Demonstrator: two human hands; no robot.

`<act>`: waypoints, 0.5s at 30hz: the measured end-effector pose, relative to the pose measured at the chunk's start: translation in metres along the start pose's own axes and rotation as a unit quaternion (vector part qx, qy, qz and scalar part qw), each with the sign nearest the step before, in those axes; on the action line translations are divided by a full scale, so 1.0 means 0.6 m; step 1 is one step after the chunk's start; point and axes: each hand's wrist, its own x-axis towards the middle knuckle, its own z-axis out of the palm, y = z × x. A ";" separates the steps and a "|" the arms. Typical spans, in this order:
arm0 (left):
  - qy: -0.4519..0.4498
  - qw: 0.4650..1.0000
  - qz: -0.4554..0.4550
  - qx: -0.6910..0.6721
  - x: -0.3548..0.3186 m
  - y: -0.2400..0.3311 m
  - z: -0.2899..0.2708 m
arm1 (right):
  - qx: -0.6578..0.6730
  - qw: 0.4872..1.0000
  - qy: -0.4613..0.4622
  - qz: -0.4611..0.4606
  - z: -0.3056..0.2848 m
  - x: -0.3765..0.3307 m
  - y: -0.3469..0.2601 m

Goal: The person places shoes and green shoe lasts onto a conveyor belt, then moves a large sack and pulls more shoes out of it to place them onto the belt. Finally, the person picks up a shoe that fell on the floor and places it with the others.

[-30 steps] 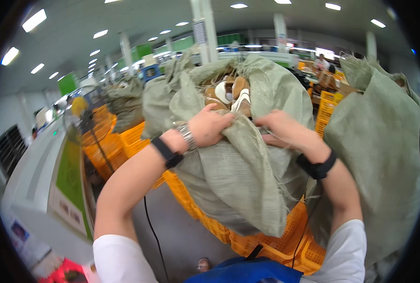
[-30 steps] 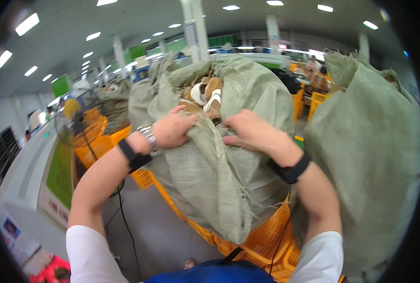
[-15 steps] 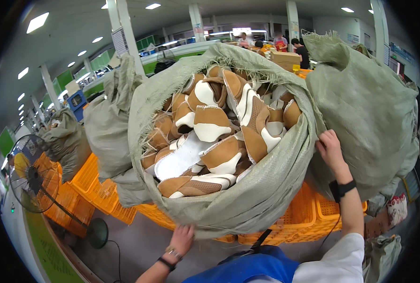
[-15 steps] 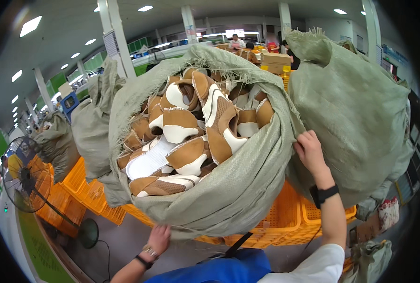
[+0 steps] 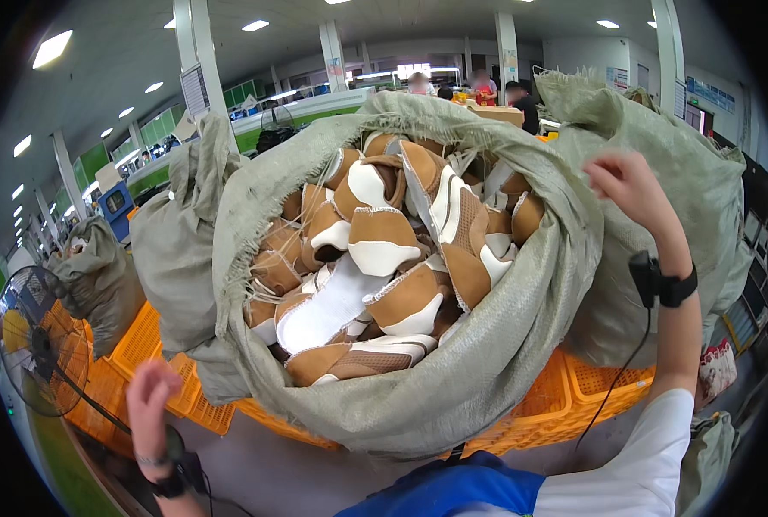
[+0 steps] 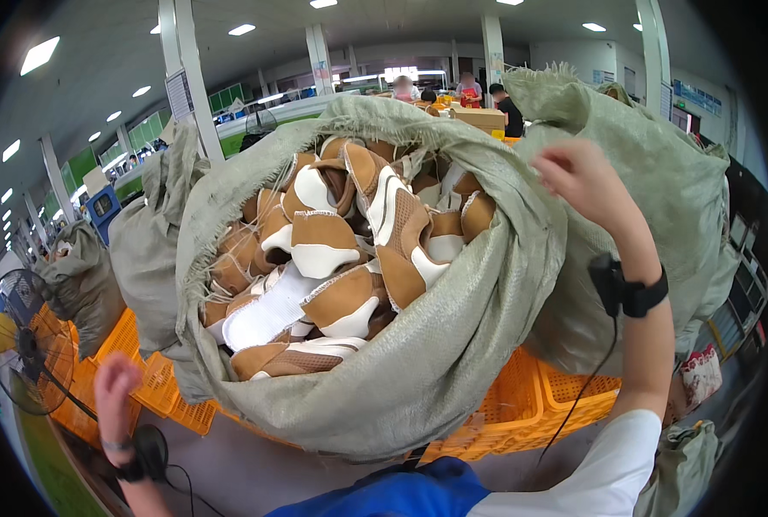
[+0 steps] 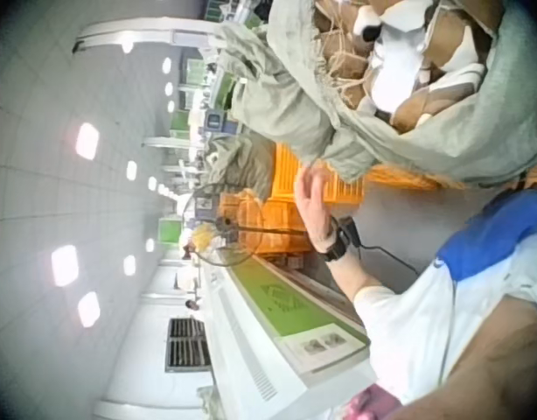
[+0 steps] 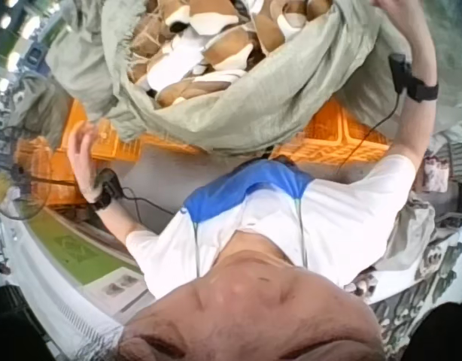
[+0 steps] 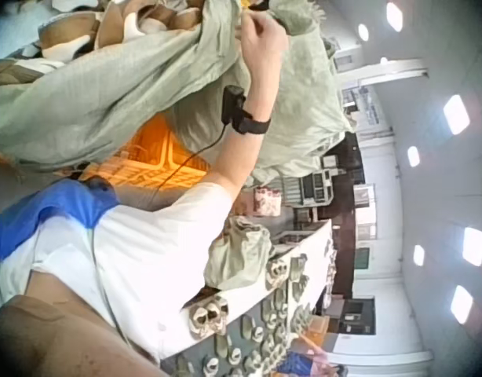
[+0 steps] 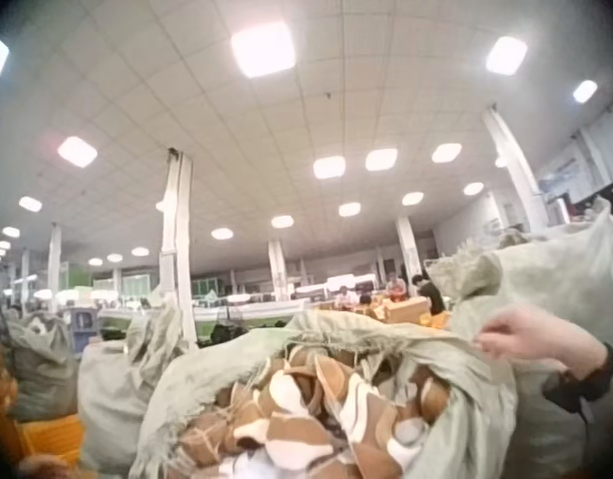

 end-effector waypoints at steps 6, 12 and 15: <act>-0.442 0.869 0.170 0.144 0.168 0.214 0.236 | 0.046 0.930 -0.360 -0.063 0.137 0.026 -0.133; -0.456 0.860 0.148 0.175 0.247 0.198 0.349 | 0.738 0.636 -0.225 -0.030 0.129 0.016 -0.047; -0.478 0.878 0.041 0.000 0.254 0.193 0.367 | 0.755 0.613 -0.219 -0.073 0.137 0.000 -0.032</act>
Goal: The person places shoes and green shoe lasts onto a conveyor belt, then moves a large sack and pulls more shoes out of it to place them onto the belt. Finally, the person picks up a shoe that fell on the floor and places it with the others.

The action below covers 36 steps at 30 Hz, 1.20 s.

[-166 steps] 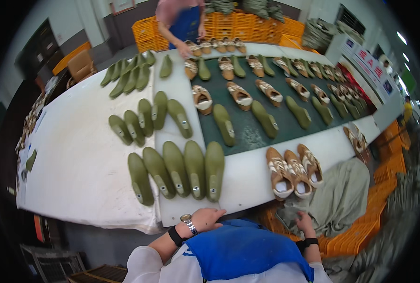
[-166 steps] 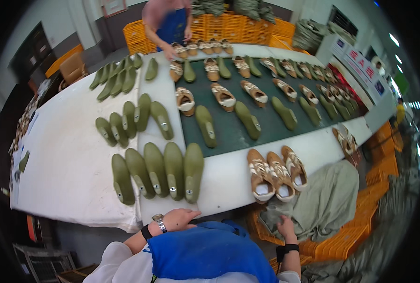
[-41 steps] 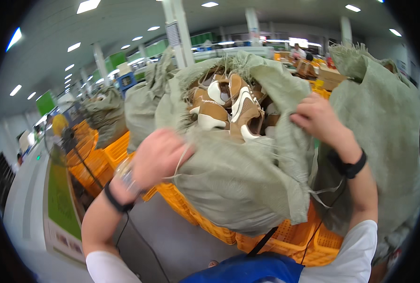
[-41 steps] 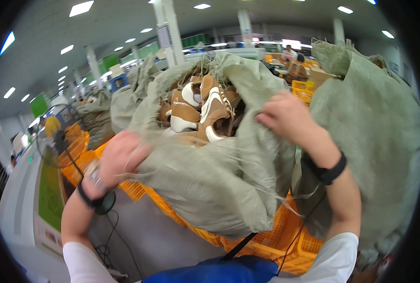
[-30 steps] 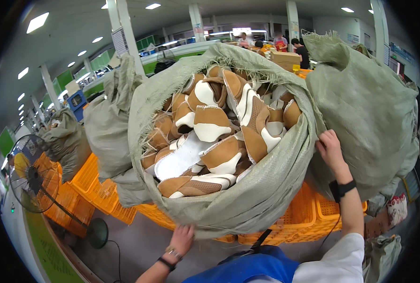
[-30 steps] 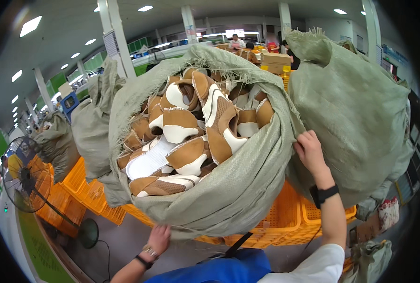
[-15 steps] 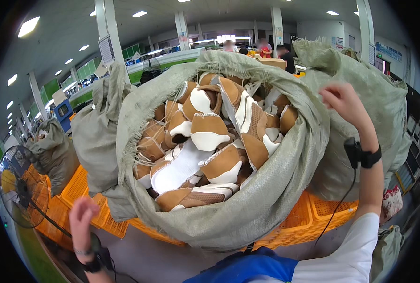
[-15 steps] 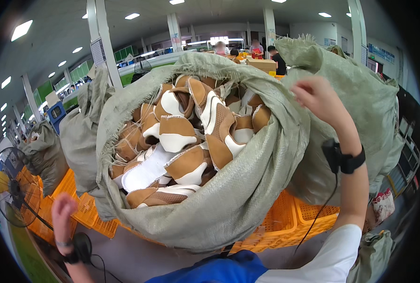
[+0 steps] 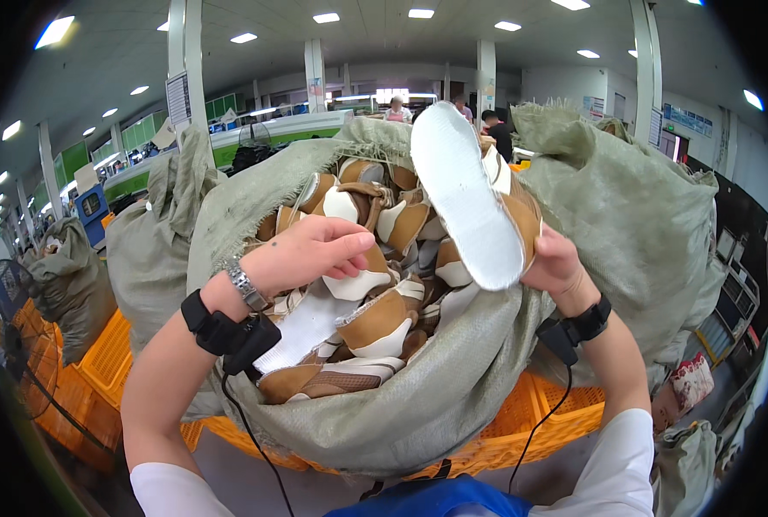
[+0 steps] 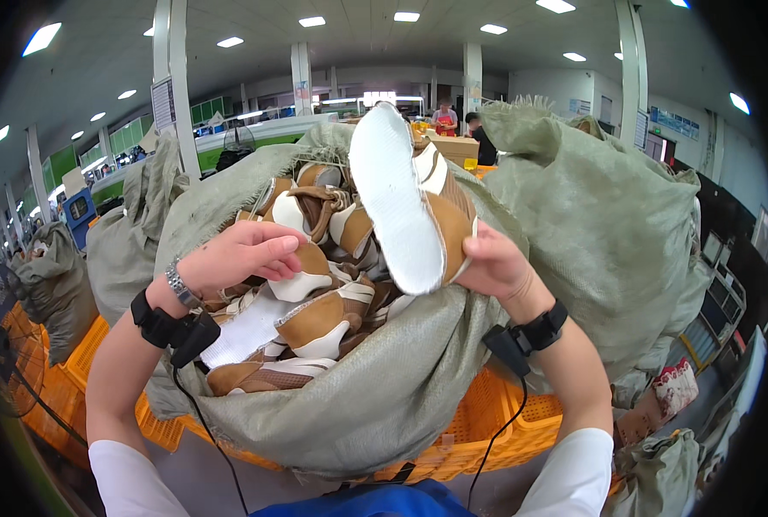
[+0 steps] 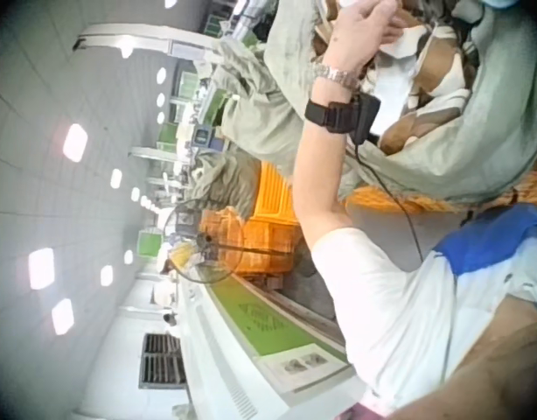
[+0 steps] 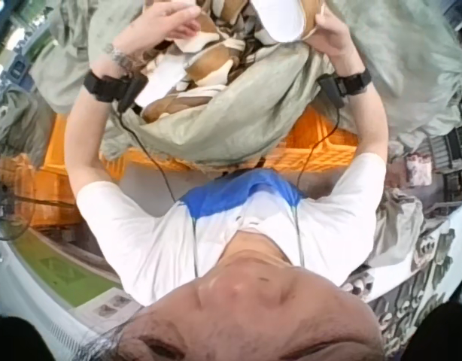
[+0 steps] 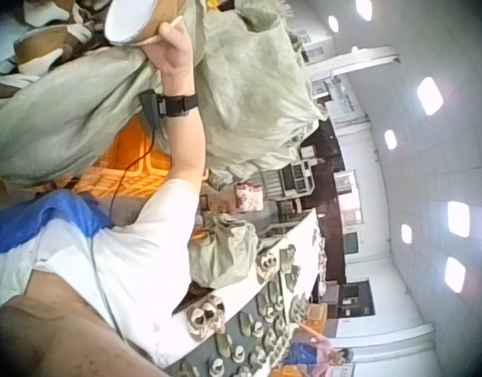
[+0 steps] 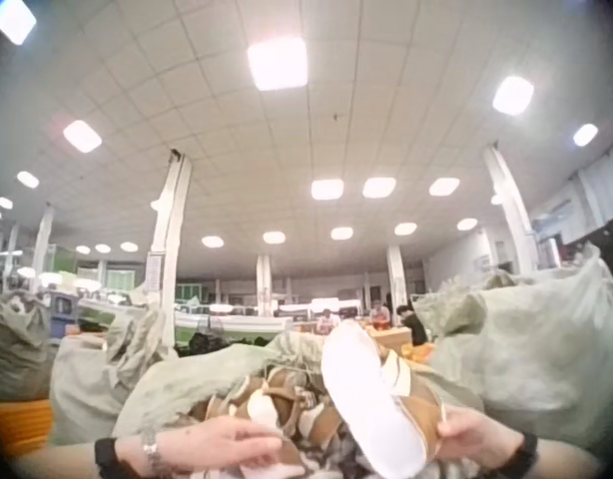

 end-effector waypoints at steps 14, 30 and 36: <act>0.173 0.925 0.147 -0.303 0.004 0.043 -0.022 | -0.516 0.845 0.013 -0.141 0.152 0.142 0.004; 0.199 0.843 -0.204 0.457 0.077 -0.193 -0.203 | 0.006 0.935 0.265 0.235 0.078 0.040 0.102; 0.342 0.777 -0.231 0.474 0.036 -0.227 -0.370 | 0.002 0.930 0.274 0.244 0.079 0.032 0.091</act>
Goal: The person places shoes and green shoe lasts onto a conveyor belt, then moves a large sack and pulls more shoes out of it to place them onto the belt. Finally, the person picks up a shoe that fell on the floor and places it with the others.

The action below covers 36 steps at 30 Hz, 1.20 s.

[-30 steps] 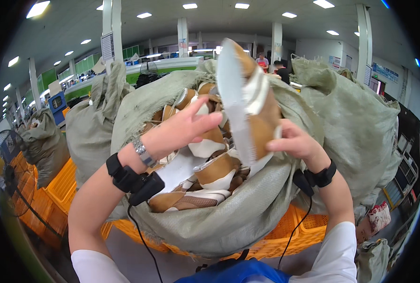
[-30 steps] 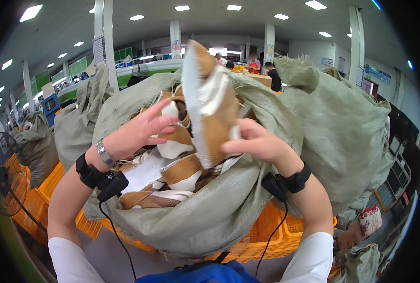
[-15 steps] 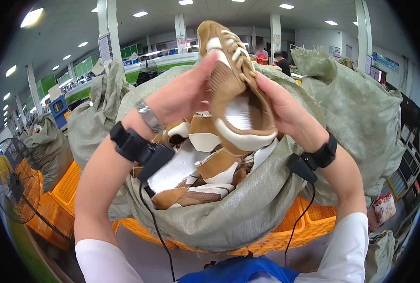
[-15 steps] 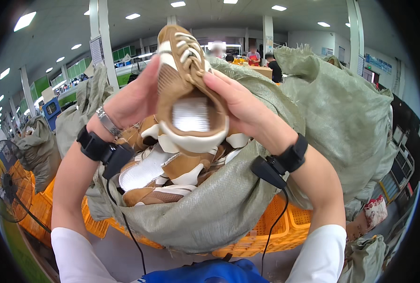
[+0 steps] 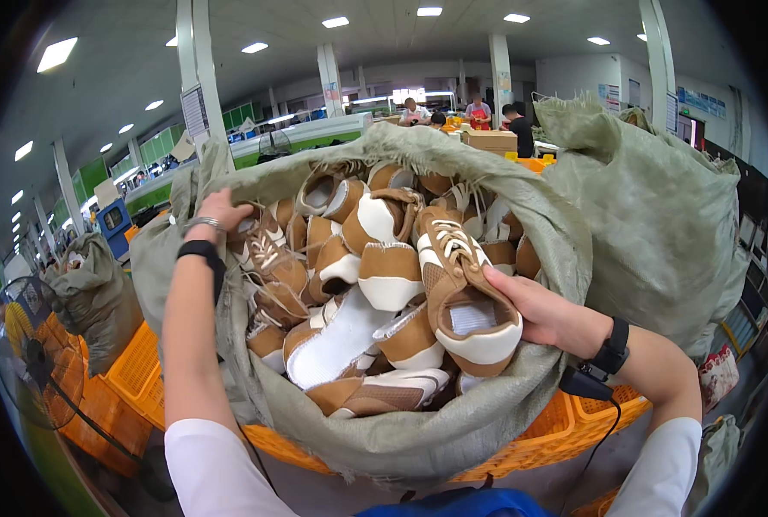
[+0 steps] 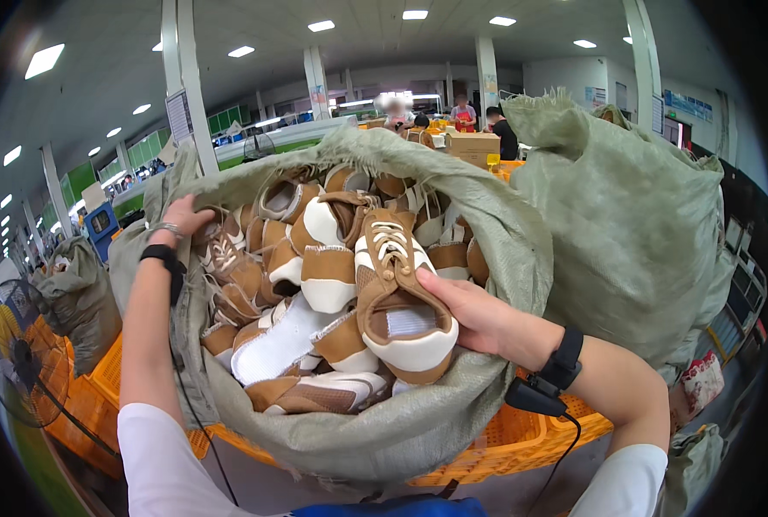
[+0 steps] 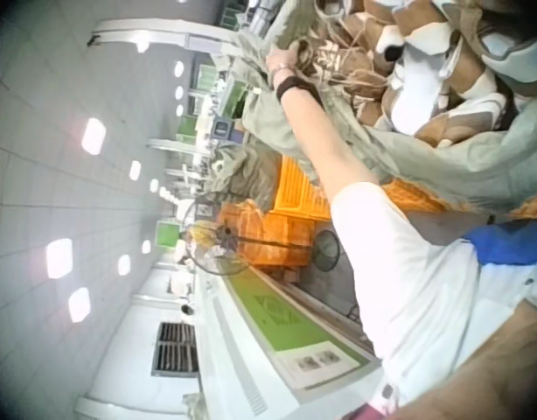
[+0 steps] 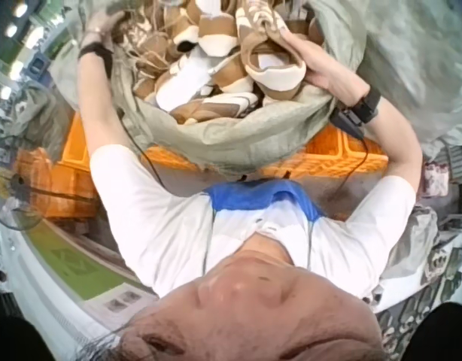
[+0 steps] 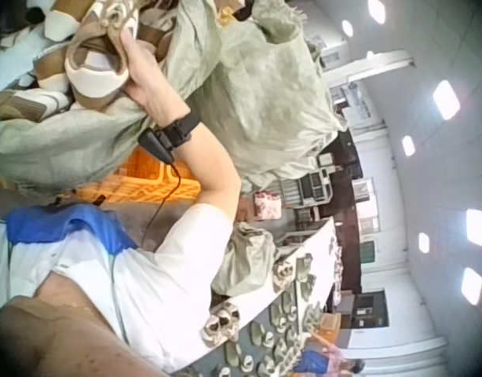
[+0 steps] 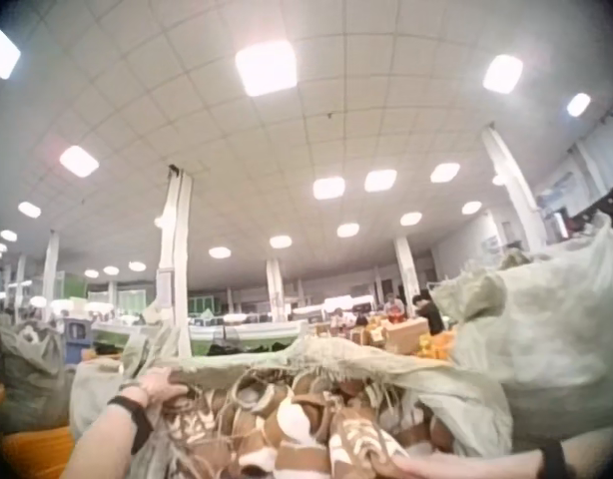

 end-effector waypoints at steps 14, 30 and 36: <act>-0.462 0.834 0.301 0.011 -0.247 0.271 -0.099 | 0.083 0.992 -0.022 -0.089 -0.047 -0.009 -0.059; -0.202 0.914 0.230 -0.266 -0.056 0.173 0.094 | -0.059 0.998 0.024 -0.008 -0.043 0.153 -0.081; -0.258 0.805 0.288 -0.449 -0.057 0.217 0.096 | -0.129 0.986 -0.063 0.085 -0.070 0.217 -0.090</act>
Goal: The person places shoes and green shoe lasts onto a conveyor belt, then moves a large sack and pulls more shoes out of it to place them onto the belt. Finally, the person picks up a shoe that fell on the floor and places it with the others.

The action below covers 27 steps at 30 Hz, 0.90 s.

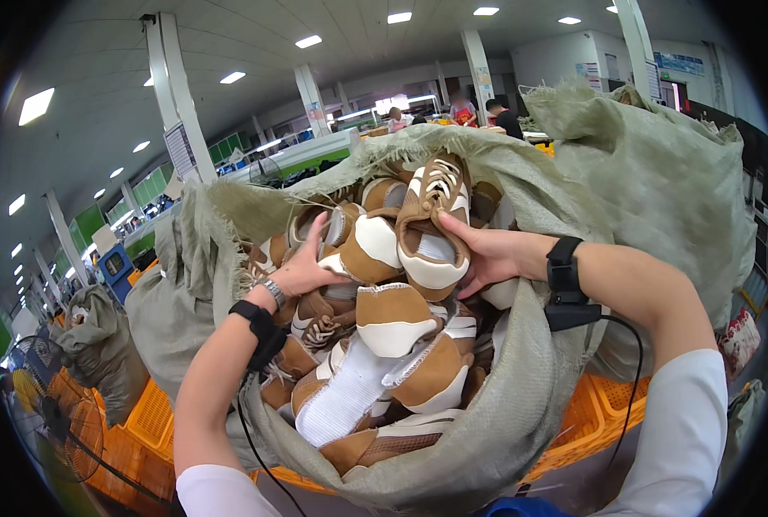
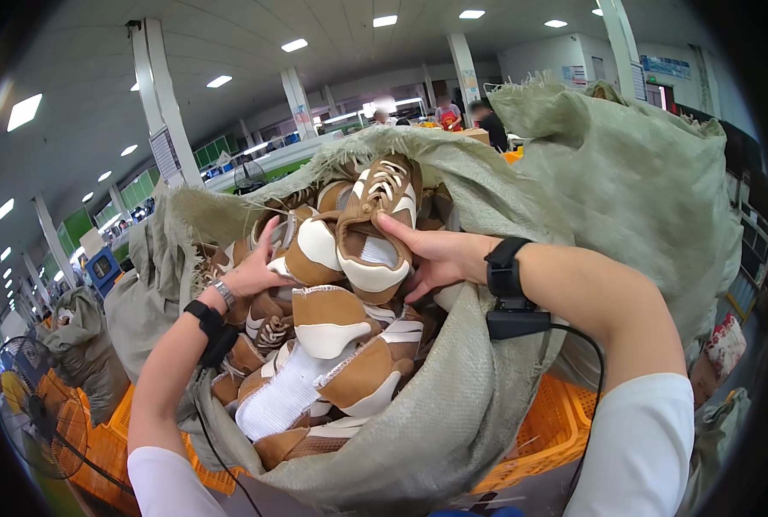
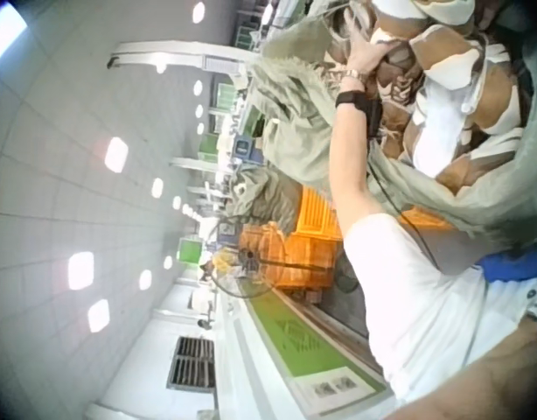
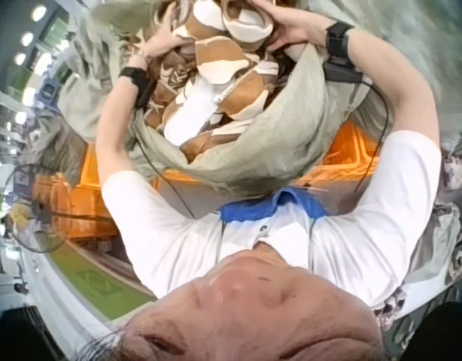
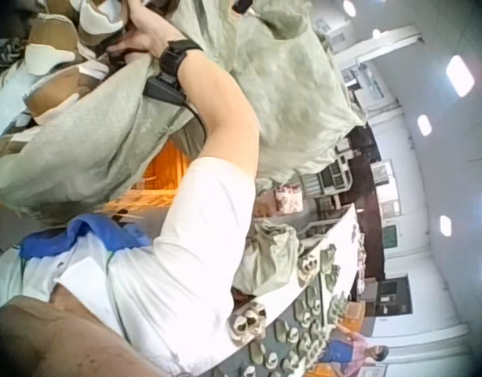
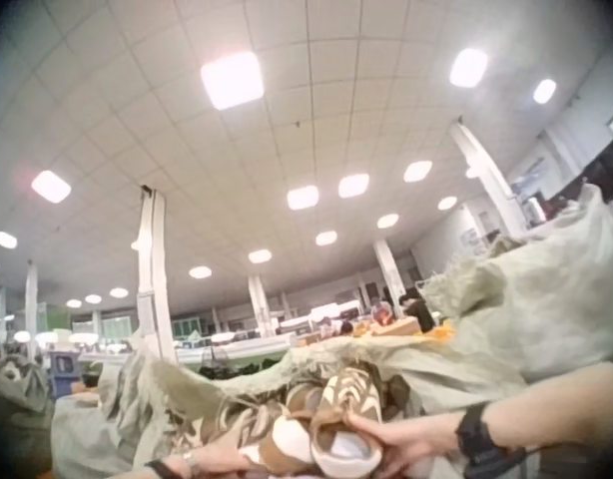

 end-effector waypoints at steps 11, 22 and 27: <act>-0.055 0.973 0.142 0.176 0.025 0.054 0.051 | 0.066 0.997 -0.029 -0.028 0.020 0.016 0.027; 0.094 0.929 0.289 0.212 -0.033 0.236 0.057 | 0.255 0.931 -0.196 -0.171 0.076 -0.076 0.016; 0.015 0.983 0.141 0.120 -0.104 0.198 0.095 | 0.202 0.976 0.012 -0.081 0.029 -0.098 0.073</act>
